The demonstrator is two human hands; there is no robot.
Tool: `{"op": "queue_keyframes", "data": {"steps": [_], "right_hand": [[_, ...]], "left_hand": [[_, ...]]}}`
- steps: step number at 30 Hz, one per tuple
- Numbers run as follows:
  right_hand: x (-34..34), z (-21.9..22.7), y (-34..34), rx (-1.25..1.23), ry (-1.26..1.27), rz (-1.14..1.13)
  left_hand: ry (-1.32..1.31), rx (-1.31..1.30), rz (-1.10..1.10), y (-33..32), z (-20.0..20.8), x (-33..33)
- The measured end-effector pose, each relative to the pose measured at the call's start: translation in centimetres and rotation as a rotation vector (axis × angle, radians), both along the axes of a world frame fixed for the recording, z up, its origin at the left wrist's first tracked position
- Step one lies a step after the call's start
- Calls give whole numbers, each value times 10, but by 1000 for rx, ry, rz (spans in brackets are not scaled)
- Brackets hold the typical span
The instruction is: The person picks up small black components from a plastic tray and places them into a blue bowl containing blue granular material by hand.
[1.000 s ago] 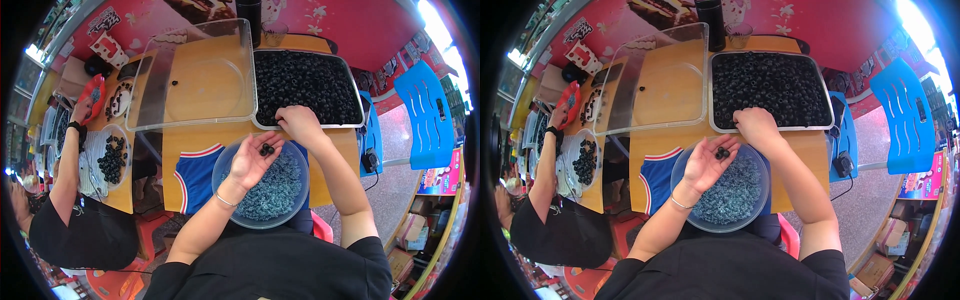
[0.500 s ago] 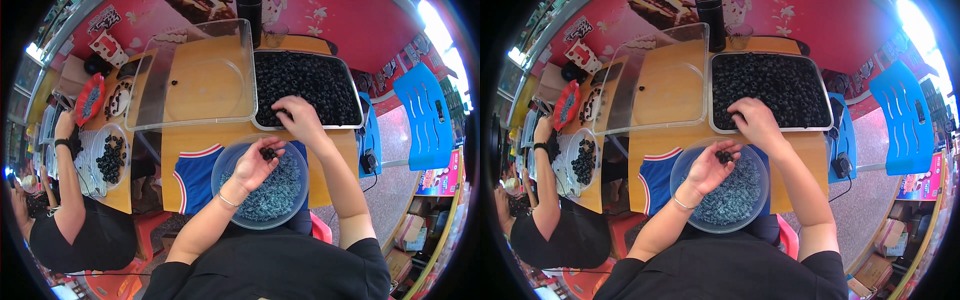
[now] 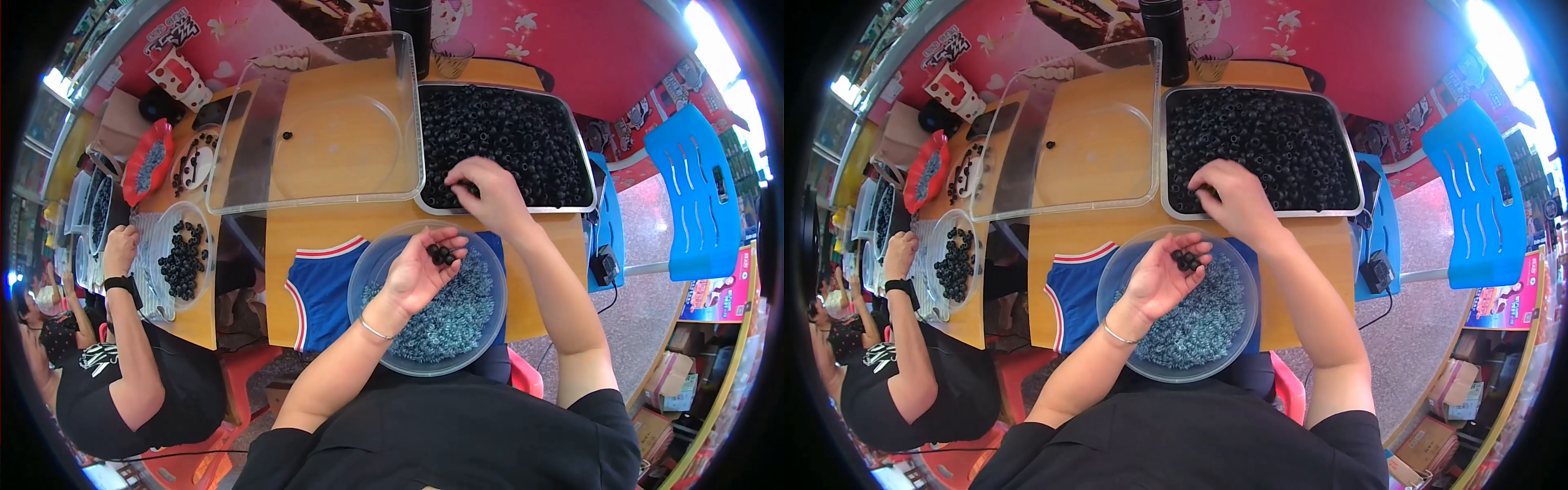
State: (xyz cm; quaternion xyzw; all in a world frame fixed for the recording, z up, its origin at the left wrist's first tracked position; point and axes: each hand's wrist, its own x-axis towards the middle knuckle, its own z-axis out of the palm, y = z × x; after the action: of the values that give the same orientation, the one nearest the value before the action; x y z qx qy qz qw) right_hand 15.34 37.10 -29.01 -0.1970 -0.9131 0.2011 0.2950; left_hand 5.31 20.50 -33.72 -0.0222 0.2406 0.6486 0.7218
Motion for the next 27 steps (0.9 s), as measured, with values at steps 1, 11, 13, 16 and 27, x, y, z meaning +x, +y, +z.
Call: {"op": "queue_keyframes", "data": {"steps": [1, 11, 13, 16, 27], "right_hand": [[4, 8, -8, -208, -23, 113], [-16, 5, 28, 61, -45, -30], [-22, -3, 31, 107, -132, -37], [-27, -10, 27, 192, -269, -52], [-16, -13, 29, 239, -268, -78]], "left_hand": [[-17, -4, 11, 1, 2, 1], [-33, -24, -21, 1, -8, -2], [-101, -1, -23, 1, -8, -2], [-82, -35, 14, -1, -1, -3], [-111, 25, 25, -4, -7, -6]]}}
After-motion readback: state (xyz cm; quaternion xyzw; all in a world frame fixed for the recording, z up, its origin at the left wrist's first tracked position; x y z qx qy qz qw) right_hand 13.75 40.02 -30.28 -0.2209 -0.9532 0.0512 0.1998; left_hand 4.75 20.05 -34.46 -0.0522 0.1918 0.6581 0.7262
